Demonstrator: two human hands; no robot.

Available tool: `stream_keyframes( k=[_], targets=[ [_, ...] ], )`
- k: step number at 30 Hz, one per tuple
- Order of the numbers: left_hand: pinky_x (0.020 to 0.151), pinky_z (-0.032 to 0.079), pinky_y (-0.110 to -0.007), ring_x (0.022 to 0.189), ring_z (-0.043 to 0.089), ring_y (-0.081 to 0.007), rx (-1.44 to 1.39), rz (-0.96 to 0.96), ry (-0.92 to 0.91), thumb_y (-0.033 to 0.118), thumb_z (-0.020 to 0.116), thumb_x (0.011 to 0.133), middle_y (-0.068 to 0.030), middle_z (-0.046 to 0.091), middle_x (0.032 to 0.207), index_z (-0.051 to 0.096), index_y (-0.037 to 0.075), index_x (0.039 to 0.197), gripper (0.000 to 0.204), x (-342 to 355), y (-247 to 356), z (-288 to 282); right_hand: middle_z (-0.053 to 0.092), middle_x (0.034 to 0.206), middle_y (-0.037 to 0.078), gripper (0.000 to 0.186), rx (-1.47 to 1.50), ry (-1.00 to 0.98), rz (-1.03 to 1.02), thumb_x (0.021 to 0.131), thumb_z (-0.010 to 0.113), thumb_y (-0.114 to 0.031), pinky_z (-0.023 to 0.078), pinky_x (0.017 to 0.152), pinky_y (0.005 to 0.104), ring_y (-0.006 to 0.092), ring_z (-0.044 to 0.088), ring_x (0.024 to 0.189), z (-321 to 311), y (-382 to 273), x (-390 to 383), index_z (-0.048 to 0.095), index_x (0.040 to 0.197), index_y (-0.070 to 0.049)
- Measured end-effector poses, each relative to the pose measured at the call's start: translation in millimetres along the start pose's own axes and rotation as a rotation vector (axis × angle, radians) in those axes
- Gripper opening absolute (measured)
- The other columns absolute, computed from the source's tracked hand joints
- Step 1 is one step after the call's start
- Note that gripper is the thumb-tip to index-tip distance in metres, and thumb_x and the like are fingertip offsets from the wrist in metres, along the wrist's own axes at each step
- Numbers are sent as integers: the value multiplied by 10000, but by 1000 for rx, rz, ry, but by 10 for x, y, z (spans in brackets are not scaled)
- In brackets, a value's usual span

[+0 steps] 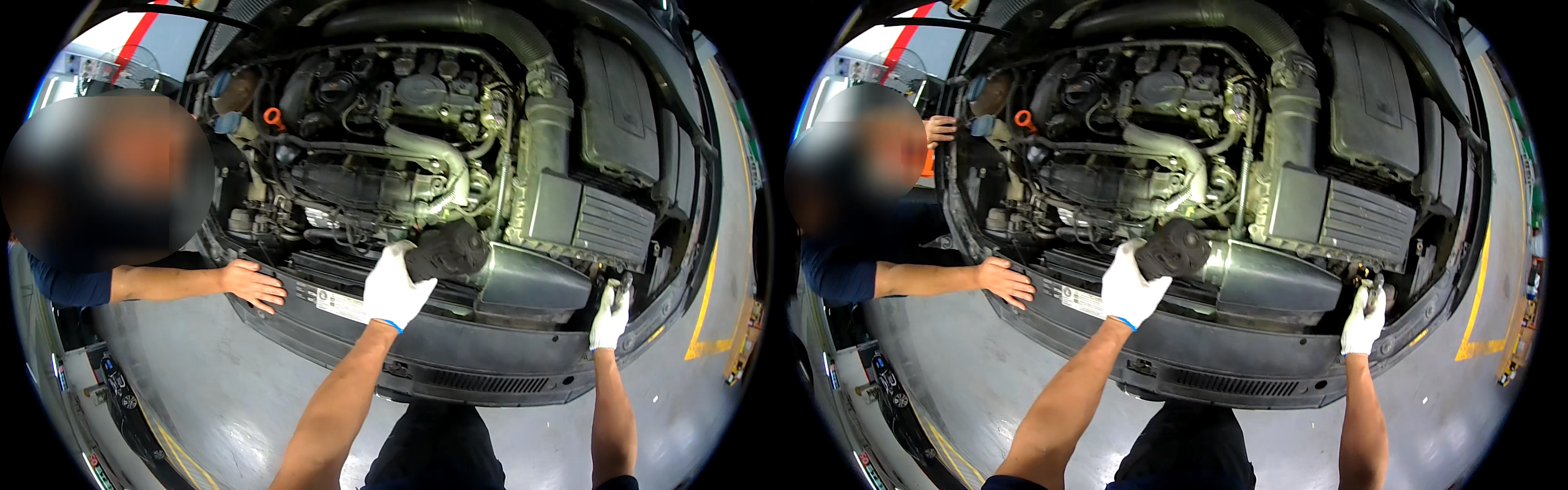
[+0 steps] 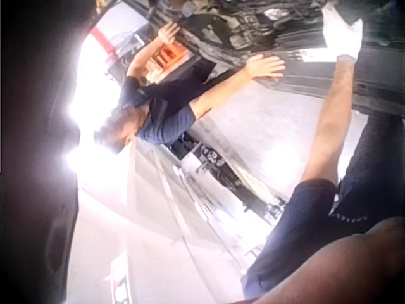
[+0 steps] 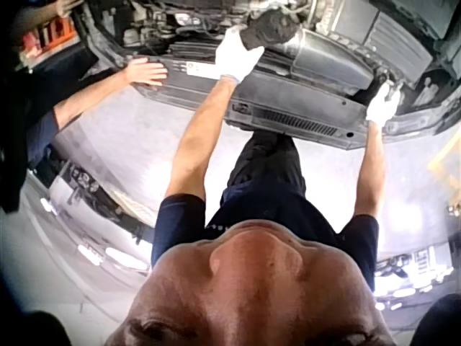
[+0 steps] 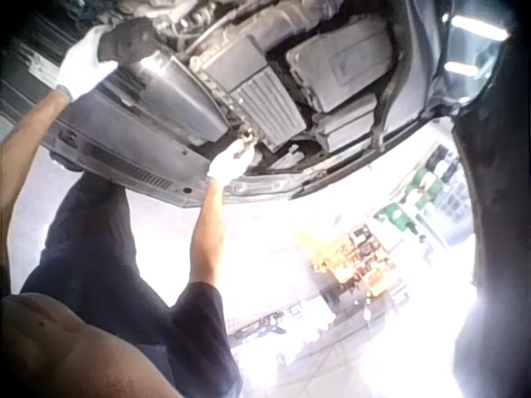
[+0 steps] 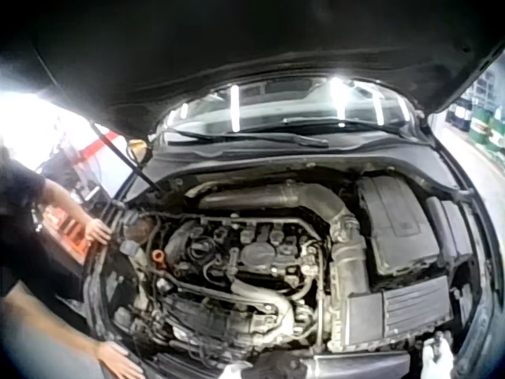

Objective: The person uses a flashlight to illuminate the engine bay of a car while another person observes. The recorder moves around the vehicle to adjust the lighting angle and continues to inspect various components under the hood.

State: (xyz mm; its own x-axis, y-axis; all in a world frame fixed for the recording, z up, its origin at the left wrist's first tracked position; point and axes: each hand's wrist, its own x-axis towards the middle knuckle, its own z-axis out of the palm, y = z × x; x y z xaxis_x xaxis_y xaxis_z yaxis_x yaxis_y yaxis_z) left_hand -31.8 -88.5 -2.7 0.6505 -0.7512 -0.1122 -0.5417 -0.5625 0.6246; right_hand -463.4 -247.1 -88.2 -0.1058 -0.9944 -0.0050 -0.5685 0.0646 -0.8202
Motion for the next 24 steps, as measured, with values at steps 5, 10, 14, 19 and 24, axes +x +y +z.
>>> stream_keyframes(
  k=[5, 10, 14, 19, 24],
  targets=[
    [936, 564, -458, 1078, 685, -410, 22, 96, 23, 313, 884, 731, -204, 676, 1166, 583, 50, 1266, 667, 23, -8, 32, 692, 1200, 36, 309, 44, -1, 12, 1095, 616, -218, 476, 987, 297, 128, 612, 1080, -15, 167, 39, 649, 1335, -25],
    [935, 567, -456, 1088, 691, -398, 31, 92, -3, 342, 878, 756, -185, 688, 1171, 627, 66, 1242, 613, 18, -14, 26, 670, 1268, 45, 358, 106, -25, 50, 1096, 612, -178, 459, 1012, 280, 119, 593, 1125, 20, 192, 71, 593, 1409, -4],
    [954, 573, -447, 1111, 695, -377, 49, -36, -88, 401, 845, 770, -180, 714, 1156, 667, 81, 1196, 561, 15, 184, -187, 683, 1291, 87, 350, -130, -81, -53, 1105, 598, -189, 447, 1076, 329, 182, 608, 1165, -27, 116, 89, 595, 1388, 17],
    [850, 601, -464, 997, 736, -376, 117, 23, -95, 477, 816, 813, -166, 731, 1116, 626, 89, 1255, 618, 57, 93, -66, 633, 1452, 126, 486, -63, -70, 45, 1124, 570, -253, 388, 1166, 331, 195, 572, 1336, -55, 479, 119, 519, 1495, 56],
    [815, 605, -462, 919, 749, -381, 119, 32, -49, 565, 762, 859, -181, 749, 1016, 607, 52, 1244, 660, 19, 45, -47, 598, 1516, 142, 534, -25, -100, 45, 1127, 561, -278, 364, 1195, 352, 221, 554, 1375, -57, 609, 185, 476, 1546, 43]
  ],
)
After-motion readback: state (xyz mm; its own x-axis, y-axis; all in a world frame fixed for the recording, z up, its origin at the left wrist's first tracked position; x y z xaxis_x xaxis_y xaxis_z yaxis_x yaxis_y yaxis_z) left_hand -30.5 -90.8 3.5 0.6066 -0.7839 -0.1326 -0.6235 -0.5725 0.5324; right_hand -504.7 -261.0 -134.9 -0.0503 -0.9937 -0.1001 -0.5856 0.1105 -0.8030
